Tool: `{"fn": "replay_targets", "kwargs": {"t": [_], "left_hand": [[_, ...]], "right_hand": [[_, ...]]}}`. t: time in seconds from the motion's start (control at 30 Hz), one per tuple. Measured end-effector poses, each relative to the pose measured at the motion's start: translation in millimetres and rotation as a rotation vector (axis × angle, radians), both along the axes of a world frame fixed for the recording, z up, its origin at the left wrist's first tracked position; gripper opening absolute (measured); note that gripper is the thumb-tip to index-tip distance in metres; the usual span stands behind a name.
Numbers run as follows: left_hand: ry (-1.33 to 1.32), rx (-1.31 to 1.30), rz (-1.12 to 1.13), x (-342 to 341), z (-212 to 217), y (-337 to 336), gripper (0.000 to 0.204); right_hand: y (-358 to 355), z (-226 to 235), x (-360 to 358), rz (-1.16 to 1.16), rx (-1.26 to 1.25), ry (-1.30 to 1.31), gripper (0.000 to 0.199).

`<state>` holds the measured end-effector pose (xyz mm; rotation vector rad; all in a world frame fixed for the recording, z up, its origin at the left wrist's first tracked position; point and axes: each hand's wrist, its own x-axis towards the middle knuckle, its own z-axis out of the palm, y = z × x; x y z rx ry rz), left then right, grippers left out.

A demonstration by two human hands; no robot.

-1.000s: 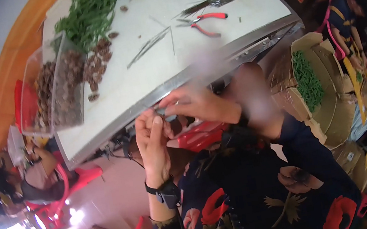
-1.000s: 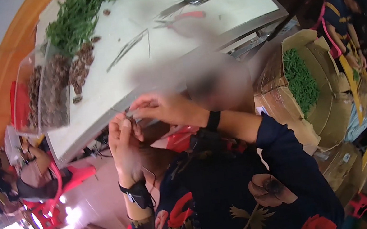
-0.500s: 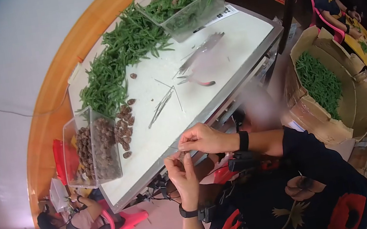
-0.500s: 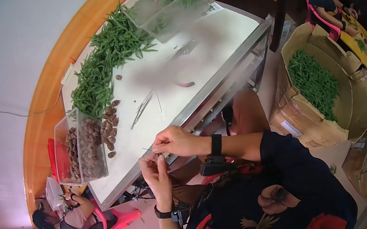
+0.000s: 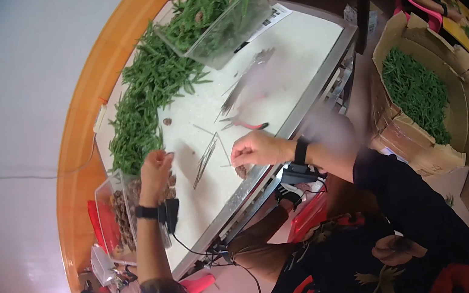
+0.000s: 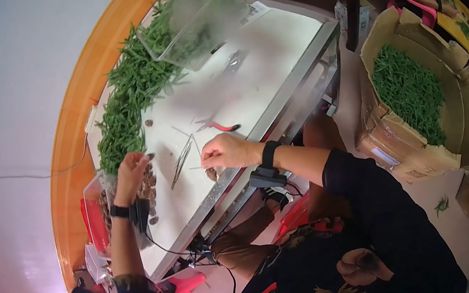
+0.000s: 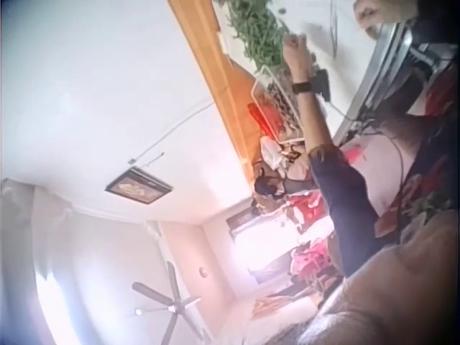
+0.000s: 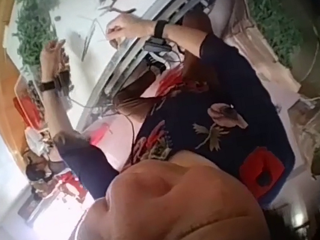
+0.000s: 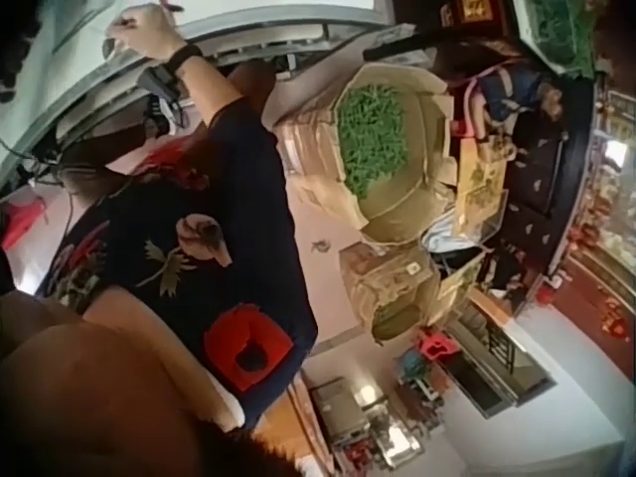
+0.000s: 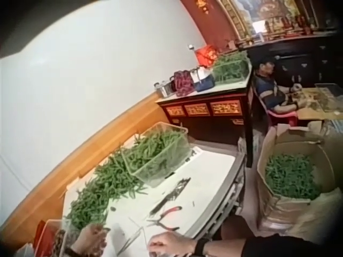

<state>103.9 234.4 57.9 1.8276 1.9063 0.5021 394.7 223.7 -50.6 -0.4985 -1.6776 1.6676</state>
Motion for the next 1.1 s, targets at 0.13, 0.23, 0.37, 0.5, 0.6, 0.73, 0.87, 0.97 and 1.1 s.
{"fn": "replay_targets", "kwargs": {"t": [0.13, 0.23, 0.37, 0.5, 0.6, 0.73, 0.87, 0.97, 1.1], "left_hand": [[0.399, 0.103, -0.065, 23.4, -30.8, 109.2, 0.023], [0.505, 0.159, -0.174, 49.4, -70.6, 182.2, 0.029], [0.544, 0.376, -0.379, 86.1, -112.3, 257.1, 0.040], [0.576, 0.396, -0.451, 109.6, -131.2, 292.4, 0.045], [0.612, 0.272, -0.412, 119.8, -132.6, 297.4, 0.040], [0.635, 0.180, -0.427, 124.5, -123.1, 279.3, 0.026], [0.574, 0.330, -0.414, 130.9, -120.6, 241.4, 0.015], [0.411, 0.482, -0.145, 116.3, -128.4, 233.9, 0.015], [0.345, 0.046, 0.243, 73.3, -134.5, 243.4, 0.022]], "right_hand": [[28.3, -11.8, 20.7, -0.022, 0.019, 0.005, 0.016], [51.5, -21.0, 31.5, -0.057, 0.080, -0.018, 0.015], [77.5, -39.1, 42.1, -0.072, 0.104, -0.014, 0.013], [92.5, -55.4, 48.5, -0.056, 0.082, 0.021, 0.012], [98.8, -64.0, 53.1, -0.062, 0.085, 0.042, 0.012], [95.9, -68.7, 59.0, -0.085, 0.121, 0.044, 0.011], [93.3, -66.4, 69.6, -0.108, 0.127, 0.017, 0.012], [90.0, -62.3, 72.4, -0.124, 0.120, 0.005, 0.013], [78.5, -53.3, 57.1, -0.105, 0.154, 0.004, 0.013]]}}
